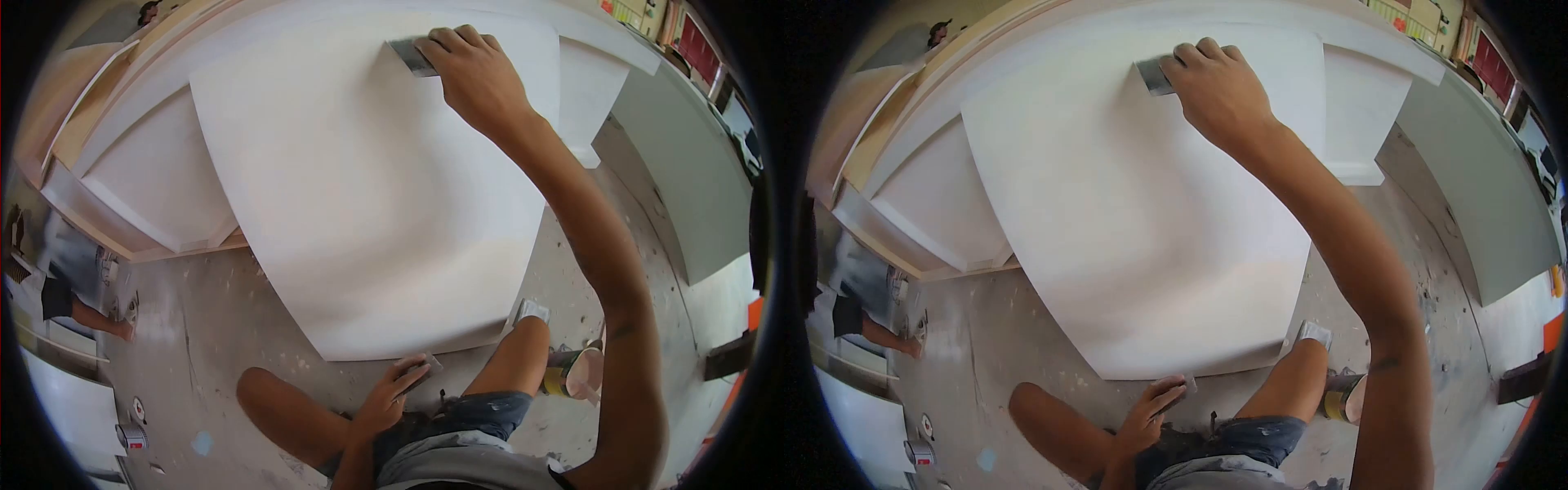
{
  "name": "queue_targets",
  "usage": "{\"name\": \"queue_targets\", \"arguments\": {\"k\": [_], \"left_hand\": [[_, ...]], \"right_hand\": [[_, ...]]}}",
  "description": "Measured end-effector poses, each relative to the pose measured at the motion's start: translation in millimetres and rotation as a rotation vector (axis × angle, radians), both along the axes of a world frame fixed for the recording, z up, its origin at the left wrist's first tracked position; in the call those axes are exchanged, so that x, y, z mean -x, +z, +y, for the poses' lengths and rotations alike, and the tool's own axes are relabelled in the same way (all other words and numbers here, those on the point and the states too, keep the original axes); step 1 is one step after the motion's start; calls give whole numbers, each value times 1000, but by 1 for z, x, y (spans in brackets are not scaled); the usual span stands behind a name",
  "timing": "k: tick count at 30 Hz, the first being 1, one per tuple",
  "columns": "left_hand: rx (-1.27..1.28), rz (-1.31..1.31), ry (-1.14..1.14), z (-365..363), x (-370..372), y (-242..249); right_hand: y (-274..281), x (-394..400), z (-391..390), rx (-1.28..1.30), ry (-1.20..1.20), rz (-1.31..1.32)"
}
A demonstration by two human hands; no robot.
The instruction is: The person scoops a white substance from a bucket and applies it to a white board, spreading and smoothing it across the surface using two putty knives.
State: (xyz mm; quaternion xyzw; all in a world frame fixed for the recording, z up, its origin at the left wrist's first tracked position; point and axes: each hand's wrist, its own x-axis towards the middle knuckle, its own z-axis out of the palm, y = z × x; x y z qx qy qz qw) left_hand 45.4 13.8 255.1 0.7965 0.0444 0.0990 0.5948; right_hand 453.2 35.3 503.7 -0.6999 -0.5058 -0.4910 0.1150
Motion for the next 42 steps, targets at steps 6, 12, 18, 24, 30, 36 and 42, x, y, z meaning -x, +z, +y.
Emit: {"name": "queue_targets", "arguments": {"k": [6,12,18,24,30,36,42], "left_hand": [[41,-12,-2,-7,-10,7],[89,-3,-2,2,-15,-1],[150,-34,-39,2,-26,-5],[185,-28,-36,0,-21,-19],[271,-44,-31,4,-25,-21],[343,-62,-16,-1,-26,-42],[415,-43,16,-2,-27,-57]], "right_hand": [[25,-8,10,-67,-46,12],[9,7,3,-15,-22,-17],[20,-4,11,-82,-84,6],[-2,5,11,-59,6,-11],[-17,29,-8,108,30,17],[45,20,-1,117,-90,276],[0,23,9,15,14,70]]}}
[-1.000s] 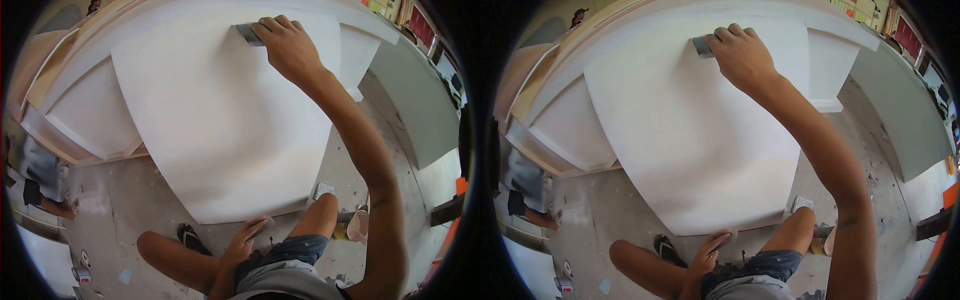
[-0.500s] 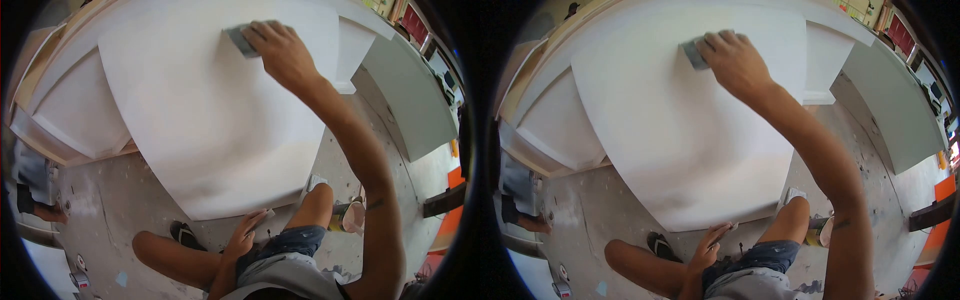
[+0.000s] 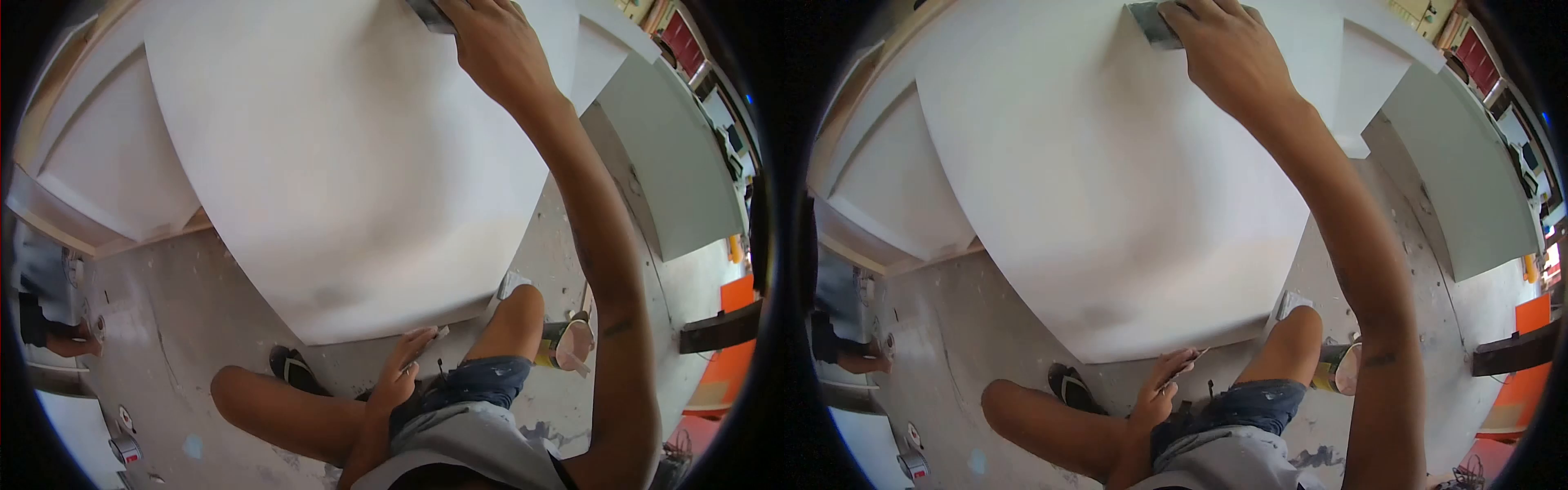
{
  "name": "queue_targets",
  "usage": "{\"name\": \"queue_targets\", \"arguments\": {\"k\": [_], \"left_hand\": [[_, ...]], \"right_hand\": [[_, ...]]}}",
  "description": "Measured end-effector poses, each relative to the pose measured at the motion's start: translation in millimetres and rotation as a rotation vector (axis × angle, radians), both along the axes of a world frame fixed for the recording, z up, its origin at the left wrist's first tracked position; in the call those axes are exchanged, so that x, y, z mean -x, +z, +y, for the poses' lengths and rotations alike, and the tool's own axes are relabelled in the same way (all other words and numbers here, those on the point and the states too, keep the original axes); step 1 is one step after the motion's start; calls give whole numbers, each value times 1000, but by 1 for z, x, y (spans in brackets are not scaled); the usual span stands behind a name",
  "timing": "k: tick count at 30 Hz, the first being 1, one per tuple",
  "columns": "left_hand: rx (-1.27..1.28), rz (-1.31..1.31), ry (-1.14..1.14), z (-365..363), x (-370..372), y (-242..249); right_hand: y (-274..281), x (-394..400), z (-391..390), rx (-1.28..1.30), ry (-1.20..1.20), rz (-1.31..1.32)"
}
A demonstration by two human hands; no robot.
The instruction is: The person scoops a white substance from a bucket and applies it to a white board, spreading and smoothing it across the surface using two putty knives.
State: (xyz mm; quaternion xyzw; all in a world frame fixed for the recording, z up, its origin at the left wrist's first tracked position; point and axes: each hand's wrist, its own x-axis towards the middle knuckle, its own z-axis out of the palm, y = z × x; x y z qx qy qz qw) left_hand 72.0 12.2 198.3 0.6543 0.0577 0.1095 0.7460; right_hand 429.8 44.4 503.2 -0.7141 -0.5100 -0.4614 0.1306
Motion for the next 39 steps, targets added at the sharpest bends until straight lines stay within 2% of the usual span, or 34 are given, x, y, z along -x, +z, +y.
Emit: {"name": "queue_targets", "arguments": {"k": [3,6,7,9,10,13,15,16,18,19,22,24,26,27,28,30,31,33,34,35,36,37,38,39], "left_hand": [[-49,-12,-4,5,-7,-2],[362,-79,25,4,-10,-1],[366,-71,26,4,-8,-7],[604,-53,78,4,1,-27],[608,-43,82,4,5,-34],[703,22,227,0,19,-62],[982,3,385,-3,29,-87],[983,9,389,1,21,-64],[1042,-290,225,11,5,-16],[1037,-286,229,13,0,-4],[959,-321,257,11,-2,14],[1135,-267,395,8,0,18],[1145,-268,316,14,-1,7],[1158,-251,234,18,-1,2],[1145,-260,223,19,-3,5],[1405,-84,446,18,-10,15],[1399,-92,447,14,-14,21],[805,97,565,10,-29,33],[1441,-151,161,24,-34,40],[1433,-154,159,23,-40,50],[1292,-97,212,20,-45,64],[1149,-40,259,16,-46,78],[969,-27,310,16,-45,88],[959,-36,300,19,-44,90]], "right_hand": [[-44,5,-1,14,41,-89],[-82,36,-13,143,15,-53],[-94,46,-17,190,19,-23],[-126,65,-25,270,14,88],[-139,74,-29,320,19,97],[-182,99,-46,431,56,145],[-208,111,-56,473,71,179],[-220,116,-61,514,86,204],[-245,122,-73,543,99,189],[-254,123,-79,566,109,170],[-267,127,-93,597,110,213],[-269,137,-100,617,110,246],[-257,151,-103,714,-24,416],[-247,151,-105,704,-23,405],[-230,152,-109,617,44,613],[-198,155,-117,384,276,949],[-190,162,-126,380,283,943],[-184,177,-143,130,993,1033],[-194,187,-146,123,999,1027],[-212,198,-144,-12,991,1074],[-225,202,-143,-150,978,1118],[-229,192,-144,-159,978,1109],[-230,173,-147,80,794,1133],[-234,158,-151,314,602,1140]]}}
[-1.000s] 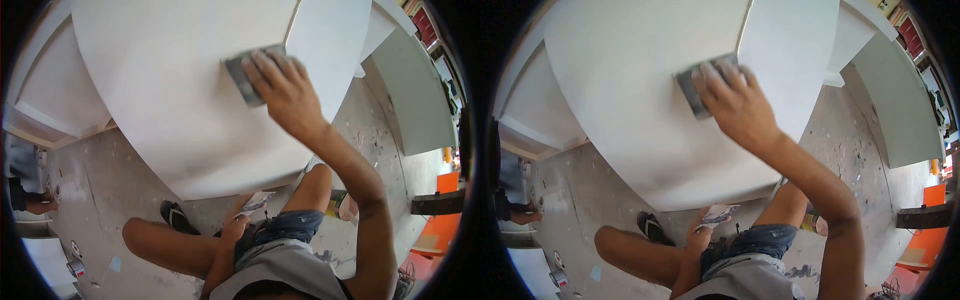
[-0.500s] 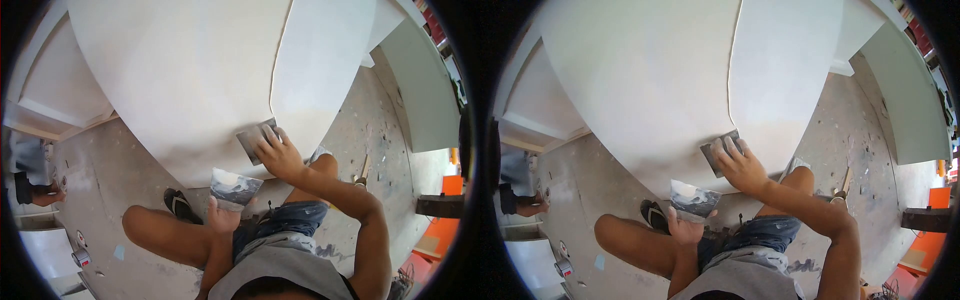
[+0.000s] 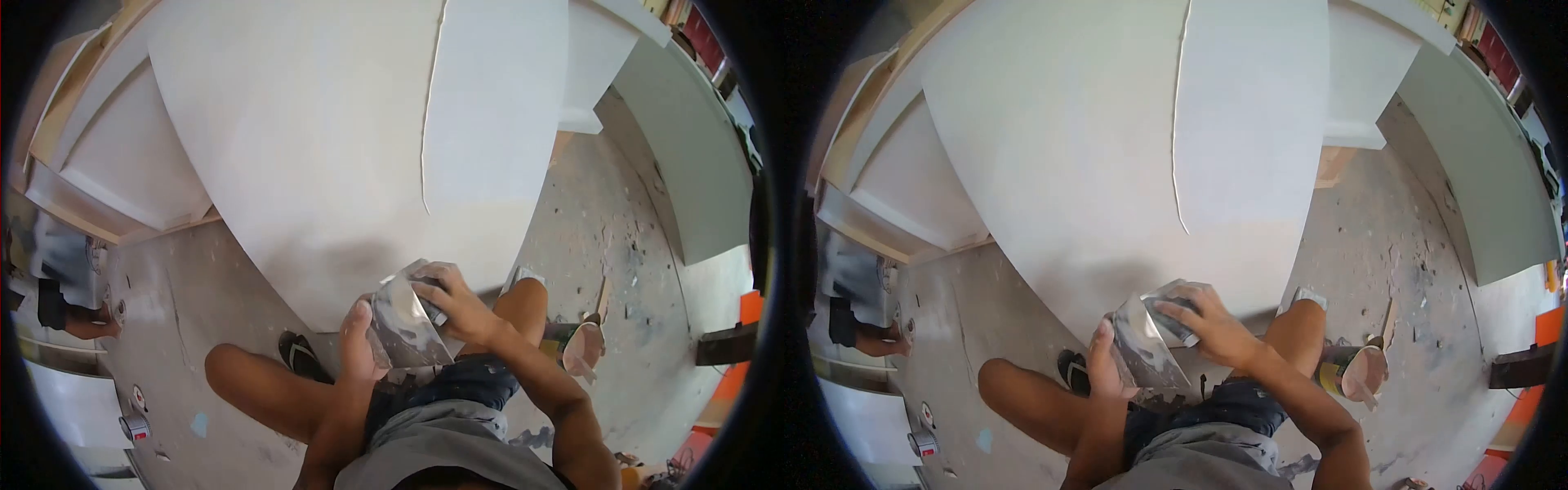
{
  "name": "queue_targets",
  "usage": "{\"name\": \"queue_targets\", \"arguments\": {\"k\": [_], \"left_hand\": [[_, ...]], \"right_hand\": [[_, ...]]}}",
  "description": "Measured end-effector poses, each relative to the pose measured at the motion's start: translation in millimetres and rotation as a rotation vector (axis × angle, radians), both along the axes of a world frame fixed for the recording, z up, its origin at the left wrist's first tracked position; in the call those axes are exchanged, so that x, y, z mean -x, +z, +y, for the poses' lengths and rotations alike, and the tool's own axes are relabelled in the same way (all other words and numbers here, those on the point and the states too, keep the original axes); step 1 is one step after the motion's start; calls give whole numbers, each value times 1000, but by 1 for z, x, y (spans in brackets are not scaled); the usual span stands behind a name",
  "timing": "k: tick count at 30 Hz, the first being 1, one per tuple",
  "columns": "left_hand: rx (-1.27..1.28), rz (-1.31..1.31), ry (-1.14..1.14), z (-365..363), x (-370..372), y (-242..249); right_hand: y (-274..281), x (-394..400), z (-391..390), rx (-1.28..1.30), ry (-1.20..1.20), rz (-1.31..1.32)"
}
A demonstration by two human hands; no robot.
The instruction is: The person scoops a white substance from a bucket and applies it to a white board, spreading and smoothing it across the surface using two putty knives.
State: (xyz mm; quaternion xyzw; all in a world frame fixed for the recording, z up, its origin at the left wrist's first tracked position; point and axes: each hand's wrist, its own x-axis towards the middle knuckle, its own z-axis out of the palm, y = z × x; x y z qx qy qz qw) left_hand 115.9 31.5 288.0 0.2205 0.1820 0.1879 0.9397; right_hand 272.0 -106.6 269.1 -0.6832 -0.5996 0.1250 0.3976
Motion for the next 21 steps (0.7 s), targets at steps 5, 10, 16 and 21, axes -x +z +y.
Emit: {"name": "queue_targets", "arguments": {"k": [5,10,16,21], "left_hand": [[-460,-220,202,5,-16,30],[-1669,-317,208,21,-34,69],[-2045,161,-6,45,-9,75],[-1981,29,-284,44,5,59]], "right_hand": [[37,7,0,-646,-530,1229],[86,7,-9,-383,-316,1944],[123,-43,-20,-286,-6,1701],[230,-124,30,-249,-693,-113]]}}
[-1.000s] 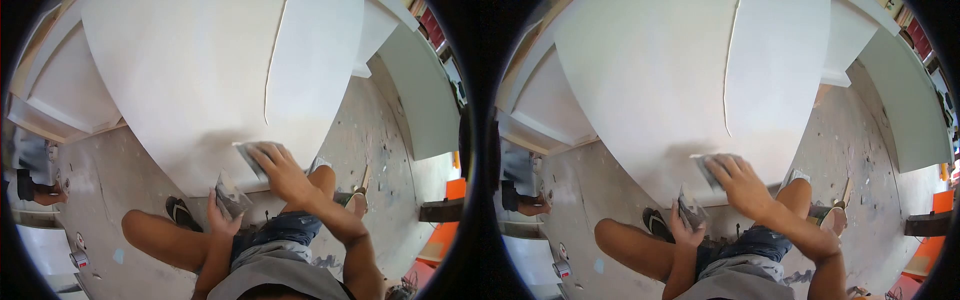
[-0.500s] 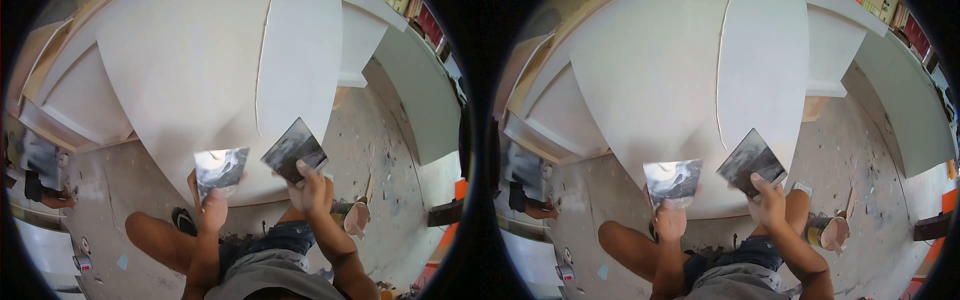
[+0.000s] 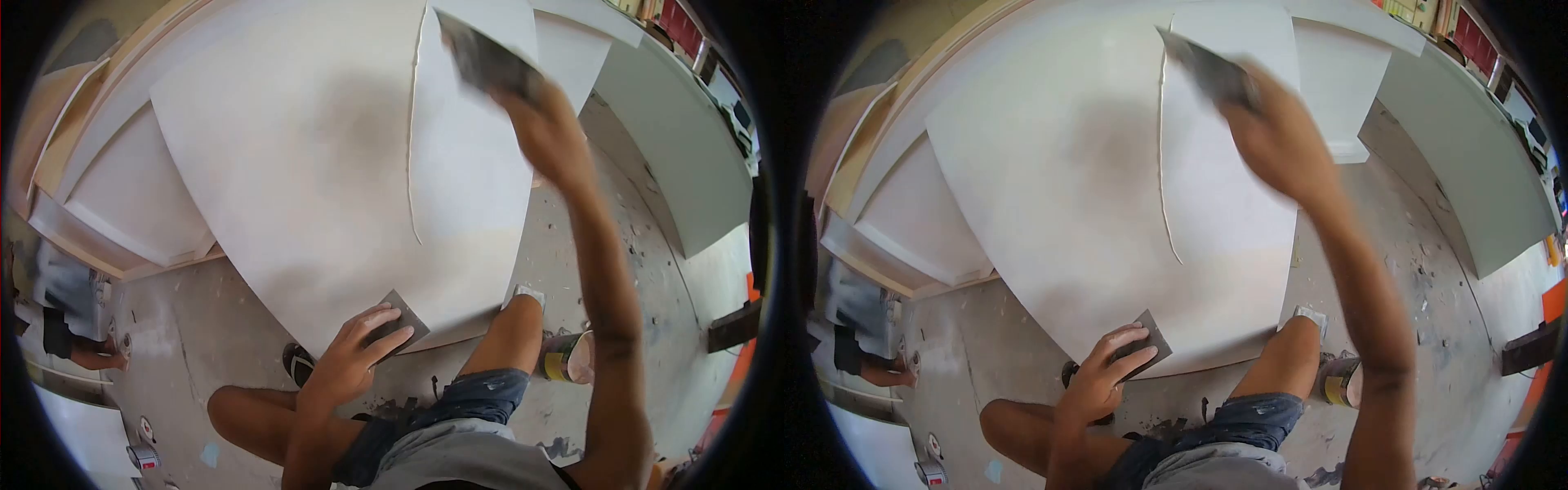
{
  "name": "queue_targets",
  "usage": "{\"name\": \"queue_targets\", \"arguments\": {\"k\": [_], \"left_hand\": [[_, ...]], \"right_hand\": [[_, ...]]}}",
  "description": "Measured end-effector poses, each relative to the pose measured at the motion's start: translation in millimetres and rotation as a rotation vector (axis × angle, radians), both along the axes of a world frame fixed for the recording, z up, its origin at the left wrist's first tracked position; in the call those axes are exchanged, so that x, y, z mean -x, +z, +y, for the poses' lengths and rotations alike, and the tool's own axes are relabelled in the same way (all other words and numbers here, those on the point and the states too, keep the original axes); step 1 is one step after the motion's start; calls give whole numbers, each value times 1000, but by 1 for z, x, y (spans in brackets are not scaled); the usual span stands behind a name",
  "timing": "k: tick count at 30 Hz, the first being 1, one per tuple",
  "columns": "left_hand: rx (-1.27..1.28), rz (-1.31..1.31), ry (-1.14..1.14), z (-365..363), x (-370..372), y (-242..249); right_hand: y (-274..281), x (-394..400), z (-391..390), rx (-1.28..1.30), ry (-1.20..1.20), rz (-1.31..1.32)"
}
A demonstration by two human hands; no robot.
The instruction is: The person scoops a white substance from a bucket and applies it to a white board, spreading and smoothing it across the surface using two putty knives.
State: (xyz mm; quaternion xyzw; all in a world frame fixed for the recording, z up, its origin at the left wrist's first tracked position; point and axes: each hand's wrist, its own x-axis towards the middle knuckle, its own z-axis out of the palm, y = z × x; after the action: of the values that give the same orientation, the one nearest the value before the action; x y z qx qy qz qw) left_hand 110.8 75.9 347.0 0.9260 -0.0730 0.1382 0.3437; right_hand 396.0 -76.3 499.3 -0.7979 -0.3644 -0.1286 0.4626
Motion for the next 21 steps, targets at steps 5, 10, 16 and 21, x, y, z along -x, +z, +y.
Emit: {"name": "queue_targets", "arguments": {"k": [5,10,16,21], "left_hand": [[132,-43,5,5,5,-18],[165,-24,3,6,10,-30],[182,23,32,9,14,-31],[185,14,16,8,10,-30]], "right_hand": [[56,-68,48,324,-61,-631],[46,-73,72,289,-114,-756],[26,-80,67,301,-139,-923],[49,-75,82,332,-72,-784]]}}
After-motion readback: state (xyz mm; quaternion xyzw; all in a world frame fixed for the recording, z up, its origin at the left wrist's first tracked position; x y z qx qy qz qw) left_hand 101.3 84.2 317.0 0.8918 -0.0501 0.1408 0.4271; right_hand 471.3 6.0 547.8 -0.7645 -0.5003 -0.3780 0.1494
